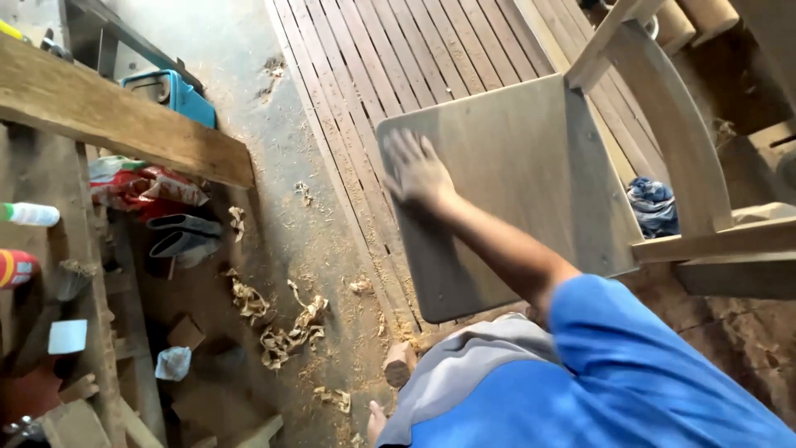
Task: Assembling and inspecting a wooden chair frame in a workshop environment.
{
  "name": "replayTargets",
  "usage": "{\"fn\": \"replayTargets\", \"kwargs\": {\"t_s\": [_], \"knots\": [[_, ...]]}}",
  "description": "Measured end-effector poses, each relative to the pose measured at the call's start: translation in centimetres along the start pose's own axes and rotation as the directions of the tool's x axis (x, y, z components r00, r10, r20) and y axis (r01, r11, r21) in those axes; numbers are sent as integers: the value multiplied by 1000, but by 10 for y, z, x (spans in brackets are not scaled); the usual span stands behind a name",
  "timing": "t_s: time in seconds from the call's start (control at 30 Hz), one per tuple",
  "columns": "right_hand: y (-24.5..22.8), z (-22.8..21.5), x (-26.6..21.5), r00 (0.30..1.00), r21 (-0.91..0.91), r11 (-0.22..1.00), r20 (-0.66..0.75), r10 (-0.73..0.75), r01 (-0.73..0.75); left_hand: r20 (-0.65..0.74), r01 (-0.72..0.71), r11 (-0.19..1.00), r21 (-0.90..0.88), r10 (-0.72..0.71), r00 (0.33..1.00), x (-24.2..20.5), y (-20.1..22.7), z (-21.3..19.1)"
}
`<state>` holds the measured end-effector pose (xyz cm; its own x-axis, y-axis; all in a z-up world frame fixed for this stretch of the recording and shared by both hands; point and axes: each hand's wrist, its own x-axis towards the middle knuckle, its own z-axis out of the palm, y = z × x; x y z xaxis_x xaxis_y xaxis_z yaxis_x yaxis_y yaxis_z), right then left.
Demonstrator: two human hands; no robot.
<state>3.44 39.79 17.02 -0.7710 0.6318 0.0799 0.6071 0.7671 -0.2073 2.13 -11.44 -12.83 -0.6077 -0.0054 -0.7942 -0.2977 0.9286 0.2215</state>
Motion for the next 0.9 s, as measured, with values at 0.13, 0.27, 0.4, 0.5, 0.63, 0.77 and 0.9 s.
{"fn": "replayTargets", "kwargs": {"t_s": [0.13, 0.27, 0.4, 0.5, 0.63, 0.77, 0.9], "knots": [[-31, -37, -150, 978, 31, 991, 160, -137, 134, -17, -30, 999, -24, 29, 999, 12, 13, -5], [-22, -29, -129, 969, 80, 996, 241, -48, 30, -42, -52, 997, -61, 49, 998, 14, 28, -14], [2, -23, -8, 984, 116, 987, 152, 98, -116, -40, -89, 993, -79, 86, 995, 7, 30, -4], [19, -15, 41, 959, 128, 966, 204, 197, -226, 2, -137, 990, -15, 137, 991, 5, 54, 11], [-10, -17, -73, 996, 37, 996, 35, -79, 77, 47, -172, 977, 124, 168, 985, 1, 54, -10], [-8, -14, -198, 965, -160, 963, -117, -235, 215, -20, -147, 986, 82, 149, 989, 10, 37, 1], [25, -12, -120, 995, -17, 996, -50, -90, 89, 3, -63, 975, 211, 63, 998, 6, 12, 1]]}}
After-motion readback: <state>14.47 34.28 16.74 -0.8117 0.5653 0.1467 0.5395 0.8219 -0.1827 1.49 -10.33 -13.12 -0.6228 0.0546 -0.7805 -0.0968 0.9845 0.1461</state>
